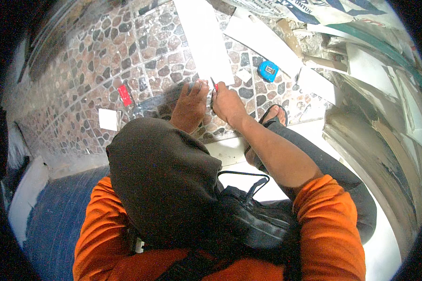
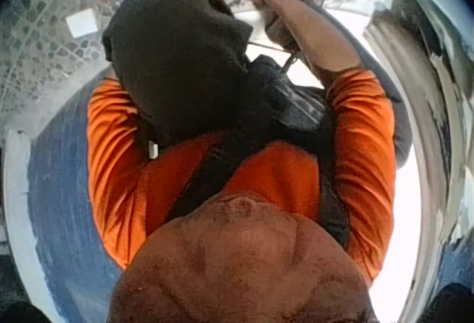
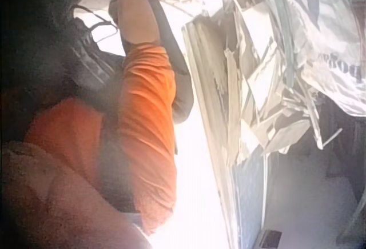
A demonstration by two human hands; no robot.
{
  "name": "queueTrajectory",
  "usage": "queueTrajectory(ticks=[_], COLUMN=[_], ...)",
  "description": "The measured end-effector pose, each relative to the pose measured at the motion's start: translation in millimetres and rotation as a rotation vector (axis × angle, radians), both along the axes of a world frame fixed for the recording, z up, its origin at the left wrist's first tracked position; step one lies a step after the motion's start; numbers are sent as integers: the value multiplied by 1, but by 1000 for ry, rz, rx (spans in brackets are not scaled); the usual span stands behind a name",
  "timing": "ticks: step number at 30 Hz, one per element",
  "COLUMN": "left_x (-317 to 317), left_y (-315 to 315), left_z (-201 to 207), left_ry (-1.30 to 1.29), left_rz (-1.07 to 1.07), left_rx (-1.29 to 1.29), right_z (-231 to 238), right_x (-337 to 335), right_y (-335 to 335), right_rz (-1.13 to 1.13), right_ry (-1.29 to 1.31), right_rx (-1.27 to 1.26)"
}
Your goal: The person sits on a tiled floor and uses a utility knife and a metal ruler to cut a white rectangular sheet into smaller pieces. They then move to a different area and cut a long strip of cardboard.
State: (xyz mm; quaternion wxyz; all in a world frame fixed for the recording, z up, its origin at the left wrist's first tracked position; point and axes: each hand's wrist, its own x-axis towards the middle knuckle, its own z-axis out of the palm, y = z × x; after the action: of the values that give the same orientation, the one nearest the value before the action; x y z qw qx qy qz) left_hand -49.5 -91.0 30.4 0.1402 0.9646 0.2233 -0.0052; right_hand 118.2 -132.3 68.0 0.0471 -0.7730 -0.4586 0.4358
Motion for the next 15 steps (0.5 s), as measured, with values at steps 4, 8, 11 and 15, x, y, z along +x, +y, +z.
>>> queueTrajectory(ticks=[4,8,11,15], left_x=[2,3,0,-2], left_y=[-2,-4,-4,-5], left_z=[-7,-2,-1,-13], left_ry=[-26,22,41,-56], left_rz=[-6,15,32,85], left_rx=[12,-14,-19,-1], right_z=[-5,0,4,3], right_x=[-1,3,3,0], right_y=[-3,11,19,9], right_rz=[-16,81,112,32], right_ry=[-5,-7,15,23], right_rx=[-22,-84,-109,-140])
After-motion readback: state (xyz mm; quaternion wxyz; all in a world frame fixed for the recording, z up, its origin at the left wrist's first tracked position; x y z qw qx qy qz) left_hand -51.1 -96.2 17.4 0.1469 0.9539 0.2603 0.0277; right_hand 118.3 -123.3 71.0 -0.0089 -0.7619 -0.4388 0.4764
